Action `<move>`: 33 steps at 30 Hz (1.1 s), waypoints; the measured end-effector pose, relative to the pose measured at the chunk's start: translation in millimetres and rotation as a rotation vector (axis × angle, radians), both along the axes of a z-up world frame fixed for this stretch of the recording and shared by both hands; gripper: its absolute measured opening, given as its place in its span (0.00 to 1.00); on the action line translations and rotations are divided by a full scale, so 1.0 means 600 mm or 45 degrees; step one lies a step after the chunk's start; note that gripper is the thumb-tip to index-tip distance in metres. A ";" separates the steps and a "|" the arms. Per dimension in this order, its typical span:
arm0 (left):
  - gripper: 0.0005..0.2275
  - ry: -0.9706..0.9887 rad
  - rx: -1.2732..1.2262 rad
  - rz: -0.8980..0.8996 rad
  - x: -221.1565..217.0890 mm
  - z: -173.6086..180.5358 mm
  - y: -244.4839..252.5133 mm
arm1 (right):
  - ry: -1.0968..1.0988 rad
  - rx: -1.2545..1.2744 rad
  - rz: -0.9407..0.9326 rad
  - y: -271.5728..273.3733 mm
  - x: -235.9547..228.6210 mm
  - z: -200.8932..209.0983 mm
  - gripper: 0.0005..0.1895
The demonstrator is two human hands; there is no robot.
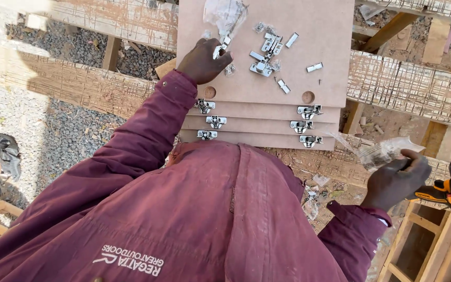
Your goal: The person unpacks metal cabinet hinges and screws, then uses a cordless drill to attach the hinges to a wooden board. The person positions each hinge and drives screws to secure them in place.
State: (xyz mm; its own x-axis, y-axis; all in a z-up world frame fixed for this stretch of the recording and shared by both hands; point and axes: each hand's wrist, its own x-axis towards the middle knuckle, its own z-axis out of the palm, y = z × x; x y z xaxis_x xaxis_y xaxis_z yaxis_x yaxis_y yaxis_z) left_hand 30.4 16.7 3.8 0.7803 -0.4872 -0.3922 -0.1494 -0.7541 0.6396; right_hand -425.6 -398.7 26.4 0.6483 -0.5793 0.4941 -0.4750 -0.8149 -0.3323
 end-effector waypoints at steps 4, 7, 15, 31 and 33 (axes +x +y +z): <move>0.19 -0.054 0.091 -0.008 -0.014 -0.007 -0.004 | 0.092 0.304 -0.022 0.015 -0.031 -0.077 0.12; 0.19 -0.160 0.107 0.013 -0.010 -0.033 -0.020 | 0.267 0.475 -0.246 0.009 -0.059 -0.125 0.14; 0.35 -0.343 0.197 0.002 0.007 -0.063 -0.026 | 0.466 0.515 -0.333 -0.008 -0.097 -0.105 0.17; 0.26 -0.139 -0.013 0.045 -0.098 0.037 0.135 | 0.881 0.684 -0.228 0.079 0.016 0.075 0.29; 0.07 0.062 -0.386 0.264 -0.139 0.018 0.159 | 0.780 0.666 0.131 0.081 0.030 0.058 0.20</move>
